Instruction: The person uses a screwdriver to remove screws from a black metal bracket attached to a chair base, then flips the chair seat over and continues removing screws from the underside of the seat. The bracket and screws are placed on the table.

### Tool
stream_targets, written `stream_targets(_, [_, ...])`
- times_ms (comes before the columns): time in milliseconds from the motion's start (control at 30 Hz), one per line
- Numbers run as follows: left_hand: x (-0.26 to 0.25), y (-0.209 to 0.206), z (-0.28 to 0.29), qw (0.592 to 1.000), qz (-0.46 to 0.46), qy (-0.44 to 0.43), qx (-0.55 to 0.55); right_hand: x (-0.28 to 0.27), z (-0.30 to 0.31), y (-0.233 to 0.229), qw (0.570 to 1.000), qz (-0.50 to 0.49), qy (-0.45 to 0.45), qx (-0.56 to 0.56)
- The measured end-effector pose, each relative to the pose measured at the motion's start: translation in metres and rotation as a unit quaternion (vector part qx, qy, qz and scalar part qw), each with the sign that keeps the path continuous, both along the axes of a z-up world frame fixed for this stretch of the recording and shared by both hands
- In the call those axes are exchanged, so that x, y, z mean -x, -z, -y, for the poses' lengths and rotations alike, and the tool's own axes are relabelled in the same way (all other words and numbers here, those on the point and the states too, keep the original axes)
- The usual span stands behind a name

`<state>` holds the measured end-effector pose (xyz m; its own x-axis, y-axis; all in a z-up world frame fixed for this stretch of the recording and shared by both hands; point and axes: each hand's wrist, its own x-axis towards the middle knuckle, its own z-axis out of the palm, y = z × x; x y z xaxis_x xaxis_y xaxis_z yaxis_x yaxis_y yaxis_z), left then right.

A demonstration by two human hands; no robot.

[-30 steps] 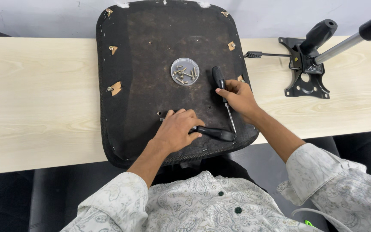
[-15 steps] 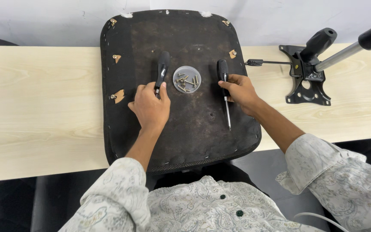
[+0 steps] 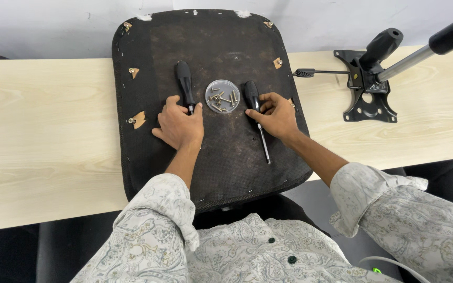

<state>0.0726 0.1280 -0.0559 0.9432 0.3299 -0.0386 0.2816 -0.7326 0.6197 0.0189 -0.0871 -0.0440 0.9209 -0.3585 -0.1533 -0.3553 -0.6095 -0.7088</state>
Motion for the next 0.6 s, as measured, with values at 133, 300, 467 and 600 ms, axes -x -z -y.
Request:
stream_targets(133, [0.008, 0.003, -0.005, 0.998, 0.042, 0.027, 0.036, -0.001, 0.005, 0.005, 1.0, 0.014, -0.013, -0.002])
stream_targets(300, [0.023, 0.009, -0.008, 0.99, 0.101, 0.039, 0.088, 0.002, 0.014, 0.01, 0.998, 0.055, -0.038, -0.011])
stream_targets(467, [0.034, 0.015, -0.015, 0.985, 0.132, 0.08, 0.076, 0.006, 0.016, 0.012, 0.996, 0.068, -0.045, -0.031])
stream_targets(600, [0.036, 0.016, -0.021, 0.978, 0.151, 0.08, 0.123, 0.006, 0.02, 0.009, 0.994, 0.046, -0.027, -0.093])
